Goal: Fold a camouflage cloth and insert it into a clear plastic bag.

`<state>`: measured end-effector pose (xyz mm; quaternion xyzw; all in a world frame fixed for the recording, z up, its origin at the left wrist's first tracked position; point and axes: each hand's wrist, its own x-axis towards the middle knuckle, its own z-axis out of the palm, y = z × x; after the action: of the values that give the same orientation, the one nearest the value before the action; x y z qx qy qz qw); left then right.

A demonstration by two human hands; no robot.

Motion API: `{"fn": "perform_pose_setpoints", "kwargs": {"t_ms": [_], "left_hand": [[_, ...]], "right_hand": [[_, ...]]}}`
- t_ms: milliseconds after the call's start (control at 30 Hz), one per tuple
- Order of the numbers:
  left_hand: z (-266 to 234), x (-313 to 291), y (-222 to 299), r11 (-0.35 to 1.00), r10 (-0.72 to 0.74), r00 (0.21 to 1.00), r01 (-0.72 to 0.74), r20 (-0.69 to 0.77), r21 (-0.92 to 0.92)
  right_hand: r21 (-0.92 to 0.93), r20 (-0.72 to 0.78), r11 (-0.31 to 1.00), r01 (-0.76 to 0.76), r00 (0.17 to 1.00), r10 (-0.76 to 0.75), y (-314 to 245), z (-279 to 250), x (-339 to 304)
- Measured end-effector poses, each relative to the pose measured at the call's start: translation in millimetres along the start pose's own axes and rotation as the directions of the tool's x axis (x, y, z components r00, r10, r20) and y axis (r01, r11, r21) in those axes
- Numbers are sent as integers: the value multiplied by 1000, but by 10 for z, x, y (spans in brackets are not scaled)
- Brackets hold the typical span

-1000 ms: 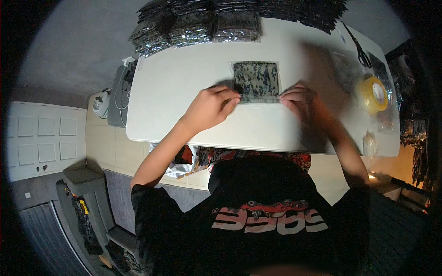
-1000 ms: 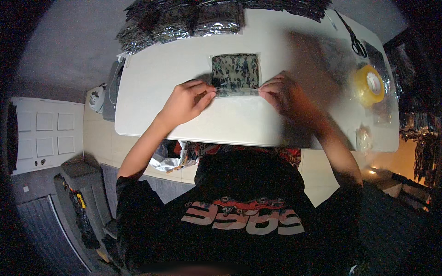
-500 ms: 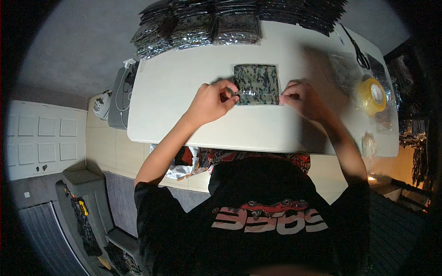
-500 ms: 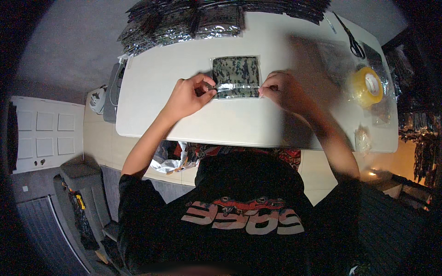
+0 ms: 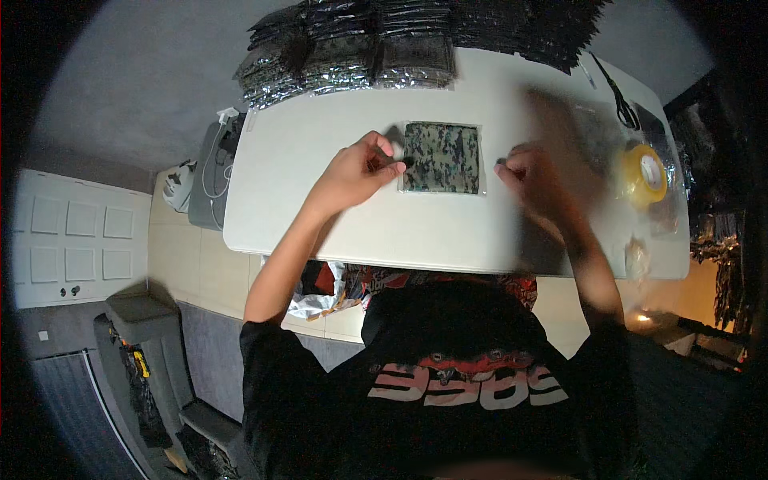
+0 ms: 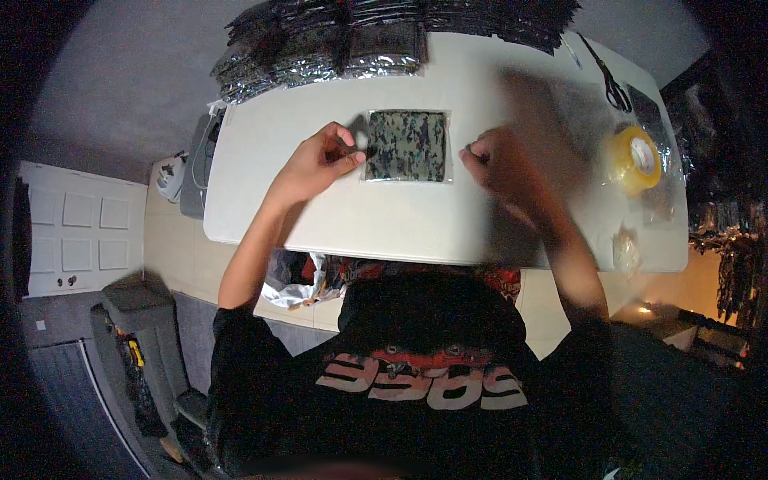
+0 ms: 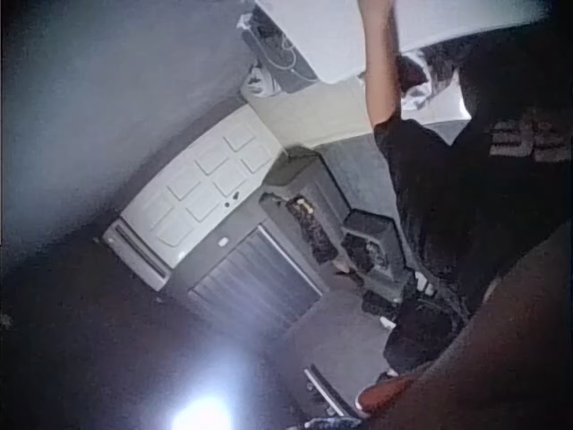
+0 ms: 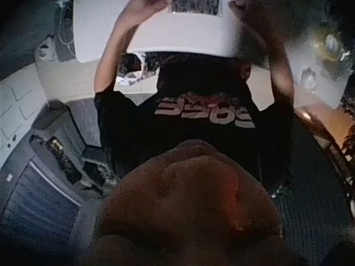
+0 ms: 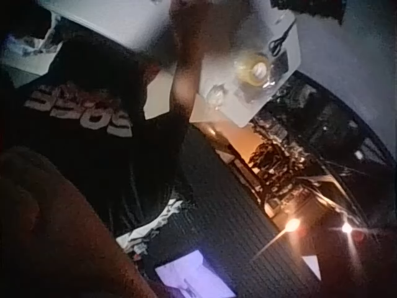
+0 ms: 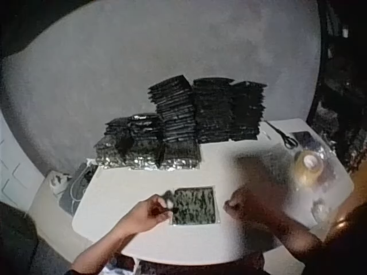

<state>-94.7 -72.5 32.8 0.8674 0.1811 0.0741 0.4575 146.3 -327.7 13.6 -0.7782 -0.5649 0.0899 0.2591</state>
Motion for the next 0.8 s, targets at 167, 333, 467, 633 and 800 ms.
{"fn": "perform_pose_setpoints", "kwargs": {"t_ms": [167, 333, 467, 633, 800], "left_hand": [[243, -186, 604, 940, 297, 954, -287, -30, 186], [524, 181, 210, 793, 373, 914, -404, 162, 456], [488, 181, 93, 746, 368, 922, -369, 118, 554], [343, 113, 72, 732, 192, 978, -198, 81, 651], [130, 124, 292, 789, 157, 986, -161, 59, 593]], "right_hand": [[27, -48, 985, 171, 984, -169, -723, -38, 33], [-115, 155, 911, 397, 913, -378, -573, 285, 382], [-269, 150, 903, 334, 941, -303, -404, 339, 329], [-289, 84, 899, 331, 944, -320, -63, 272, 230], [-106, 55, 951, 289, 957, -285, 196, 35, 205]]}}
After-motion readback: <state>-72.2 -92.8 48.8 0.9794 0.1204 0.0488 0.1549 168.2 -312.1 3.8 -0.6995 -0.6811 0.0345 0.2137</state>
